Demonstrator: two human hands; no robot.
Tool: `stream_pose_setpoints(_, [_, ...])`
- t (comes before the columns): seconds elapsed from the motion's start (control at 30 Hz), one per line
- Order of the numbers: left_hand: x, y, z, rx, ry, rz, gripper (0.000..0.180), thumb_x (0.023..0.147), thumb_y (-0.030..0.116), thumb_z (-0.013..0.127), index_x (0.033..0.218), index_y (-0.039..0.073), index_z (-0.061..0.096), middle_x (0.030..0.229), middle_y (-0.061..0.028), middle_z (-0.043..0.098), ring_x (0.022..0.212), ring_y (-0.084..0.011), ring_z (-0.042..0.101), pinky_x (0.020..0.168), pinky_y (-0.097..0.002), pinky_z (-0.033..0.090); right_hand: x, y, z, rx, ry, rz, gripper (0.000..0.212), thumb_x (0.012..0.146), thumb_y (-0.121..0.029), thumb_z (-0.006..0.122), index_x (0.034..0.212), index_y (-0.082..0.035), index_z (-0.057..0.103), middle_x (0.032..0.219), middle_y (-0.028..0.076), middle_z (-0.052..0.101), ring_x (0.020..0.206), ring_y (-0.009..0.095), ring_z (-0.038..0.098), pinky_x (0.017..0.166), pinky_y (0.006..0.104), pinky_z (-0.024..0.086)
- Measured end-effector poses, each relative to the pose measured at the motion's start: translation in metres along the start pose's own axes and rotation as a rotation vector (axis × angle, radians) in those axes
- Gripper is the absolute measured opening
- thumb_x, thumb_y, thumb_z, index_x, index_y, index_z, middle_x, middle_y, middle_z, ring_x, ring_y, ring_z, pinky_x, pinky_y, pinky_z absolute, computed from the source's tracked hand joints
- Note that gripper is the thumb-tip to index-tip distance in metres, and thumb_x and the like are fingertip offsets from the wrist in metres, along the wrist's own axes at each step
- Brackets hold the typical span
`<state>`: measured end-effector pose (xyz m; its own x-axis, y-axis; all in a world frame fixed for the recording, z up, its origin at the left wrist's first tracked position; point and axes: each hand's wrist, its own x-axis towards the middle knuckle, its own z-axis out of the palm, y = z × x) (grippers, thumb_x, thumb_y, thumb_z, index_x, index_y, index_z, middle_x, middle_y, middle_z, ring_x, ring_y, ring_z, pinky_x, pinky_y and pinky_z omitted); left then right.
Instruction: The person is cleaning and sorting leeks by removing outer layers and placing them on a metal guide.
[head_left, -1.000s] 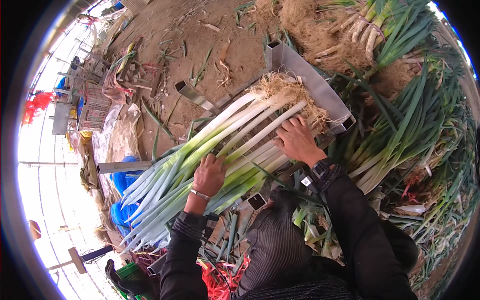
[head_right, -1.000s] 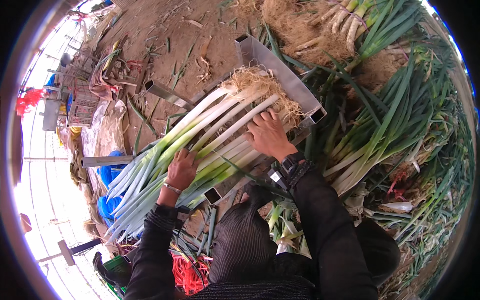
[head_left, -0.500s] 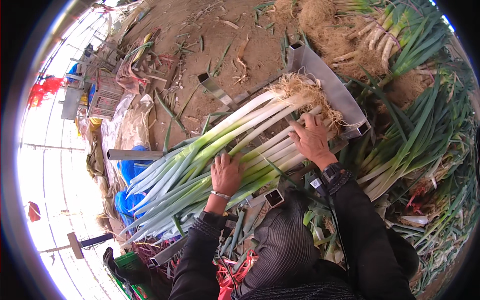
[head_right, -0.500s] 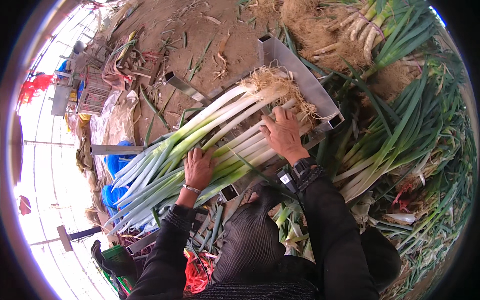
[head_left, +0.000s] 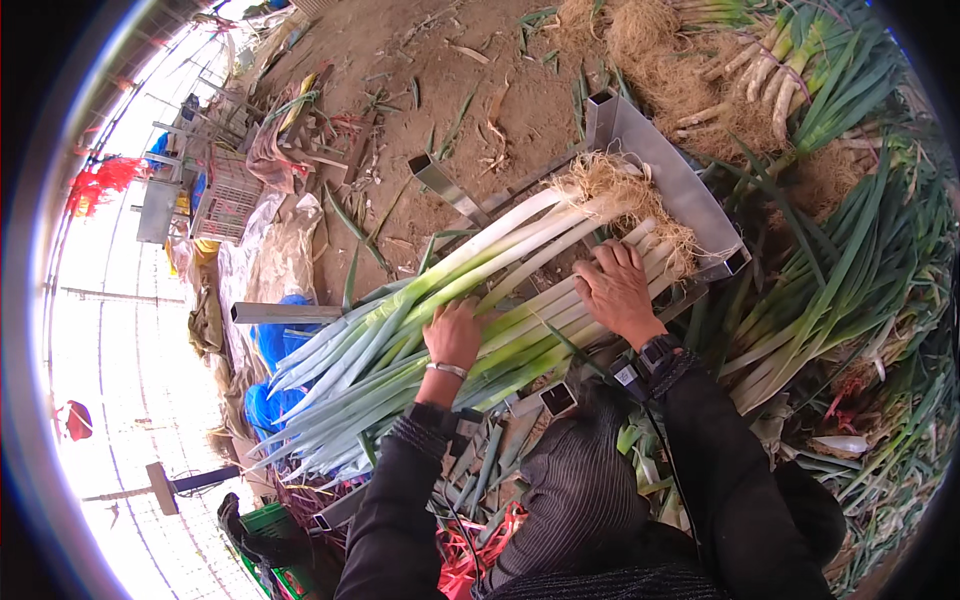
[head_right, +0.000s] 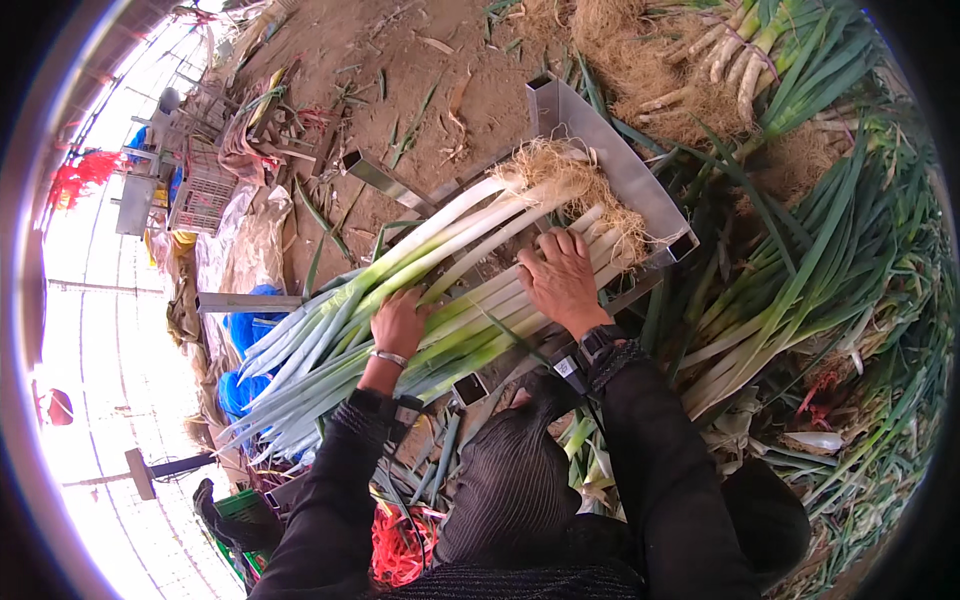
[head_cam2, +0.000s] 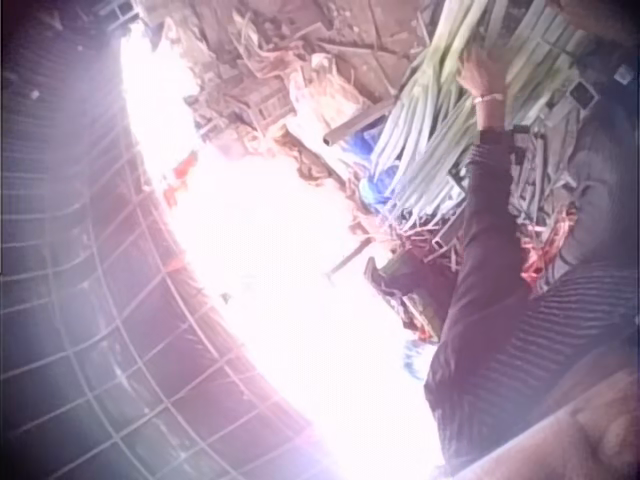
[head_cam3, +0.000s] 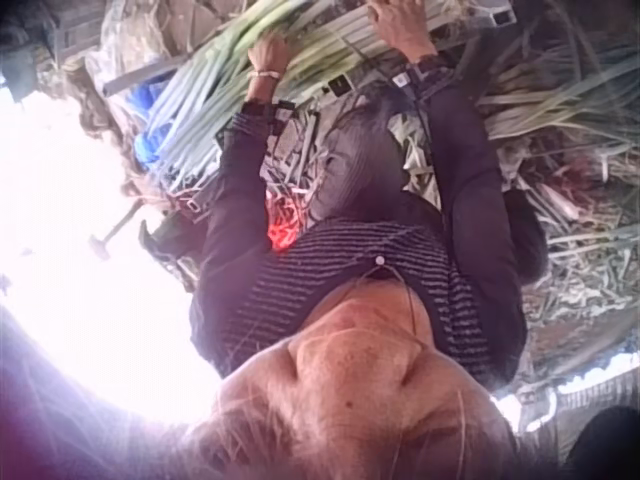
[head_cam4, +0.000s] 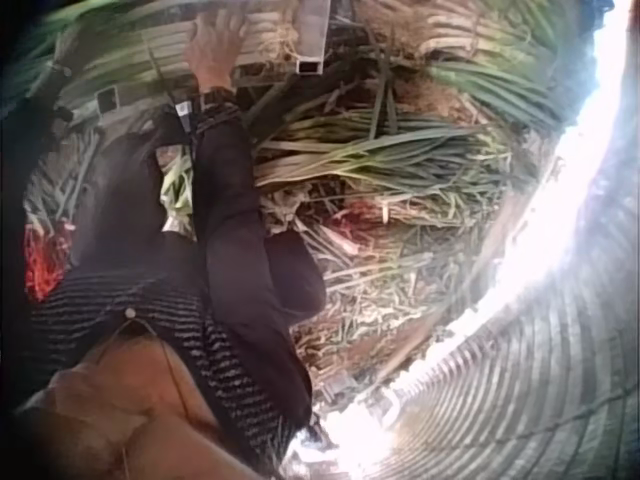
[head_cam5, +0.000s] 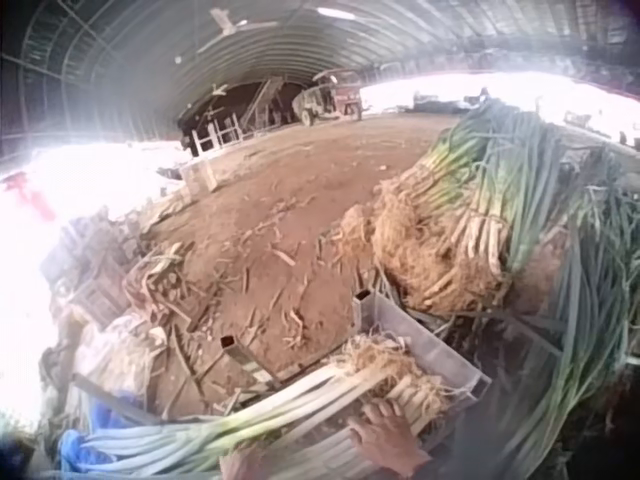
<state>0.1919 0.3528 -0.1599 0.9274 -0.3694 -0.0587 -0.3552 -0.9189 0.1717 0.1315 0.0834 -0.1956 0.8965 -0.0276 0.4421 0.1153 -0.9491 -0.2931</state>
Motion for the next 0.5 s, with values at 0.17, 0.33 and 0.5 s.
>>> stream_pose_setpoints(0.17, [0.017,-0.002,-0.019,0.086,-0.311,0.023,0.047,0.086,0.042,0.065,0.121,0.010,0.063,0.111,-0.0124,0.066,0.109,-0.0332,0.059,0.091,-0.0479,0.045,0.000,0.000,0.000,0.044,0.005,0.032,0.016,0.080,-0.026,0.064,0.091,-0.014,0.063,0.104,0.008,0.055,0.114,0.028,0.048,0.107,0.0458,0.031])
stream_pose_setpoints(0.33, [-0.003,-0.010,-0.024,-0.287,-0.126,0.112,0.037,0.083,0.031,0.070,0.107,0.004,0.061,0.106,-0.0166,0.062,0.101,-0.0353,0.060,0.086,-0.0433,0.048,-0.002,0.001,-0.003,0.013,0.024,0.011,0.016,0.081,-0.026,0.063,0.092,-0.015,0.063,0.106,0.008,0.056,0.115,0.028,0.047,0.106,0.0463,0.031])
stream_pose_setpoints(0.5, [-0.008,-0.022,-0.051,-0.385,-0.009,0.159,0.032,0.081,0.019,0.071,0.104,0.002,0.057,0.103,-0.0162,0.057,0.095,-0.0360,0.059,0.083,-0.0435,0.048,-0.003,0.001,-0.003,0.015,0.054,0.009,0.017,0.081,-0.026,0.063,0.094,-0.016,0.062,0.109,0.008,0.056,0.116,0.029,0.047,0.104,0.0465,0.032])
